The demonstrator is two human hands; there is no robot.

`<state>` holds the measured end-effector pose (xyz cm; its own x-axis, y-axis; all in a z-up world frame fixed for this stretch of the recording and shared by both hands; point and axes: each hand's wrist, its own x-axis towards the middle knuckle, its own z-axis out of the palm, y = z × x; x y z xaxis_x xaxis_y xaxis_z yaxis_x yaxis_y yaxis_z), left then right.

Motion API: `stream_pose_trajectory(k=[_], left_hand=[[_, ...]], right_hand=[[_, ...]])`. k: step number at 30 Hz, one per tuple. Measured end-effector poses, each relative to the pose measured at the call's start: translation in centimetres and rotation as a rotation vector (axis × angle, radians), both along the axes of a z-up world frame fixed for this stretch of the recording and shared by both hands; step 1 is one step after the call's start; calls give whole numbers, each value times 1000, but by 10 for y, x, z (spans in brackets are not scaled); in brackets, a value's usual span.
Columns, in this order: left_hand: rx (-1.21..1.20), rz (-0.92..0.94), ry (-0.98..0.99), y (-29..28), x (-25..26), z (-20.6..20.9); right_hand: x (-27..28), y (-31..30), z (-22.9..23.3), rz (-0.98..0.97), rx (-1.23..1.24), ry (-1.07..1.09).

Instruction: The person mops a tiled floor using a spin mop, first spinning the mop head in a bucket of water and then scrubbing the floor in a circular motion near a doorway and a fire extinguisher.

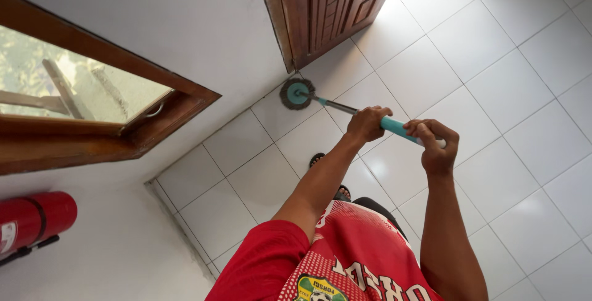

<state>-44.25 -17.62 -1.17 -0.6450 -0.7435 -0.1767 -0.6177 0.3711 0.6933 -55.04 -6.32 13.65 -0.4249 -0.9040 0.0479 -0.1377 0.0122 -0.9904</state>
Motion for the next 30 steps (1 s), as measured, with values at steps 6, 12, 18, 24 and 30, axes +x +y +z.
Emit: stream_pose_trajectory(k=[6, 12, 18, 24, 30], left_hand=[[0, -103, 77, -13, -15, 14], [4, -105, 45, -23, 2, 24], [-16, -22, -26, -26, 44, 27], [-12, 152, -121, -10, 95, 23], [-2, 198, -139, 6, 127, 20]], right_hand=[[14, 6, 5, 1, 52, 225], [14, -8, -7, 232, -146, 30], [29, -28, -16, 306, -185, -53], [60, -39, -24, 438, -199, -188], [85, -35, -21, 555, -179, -139]])
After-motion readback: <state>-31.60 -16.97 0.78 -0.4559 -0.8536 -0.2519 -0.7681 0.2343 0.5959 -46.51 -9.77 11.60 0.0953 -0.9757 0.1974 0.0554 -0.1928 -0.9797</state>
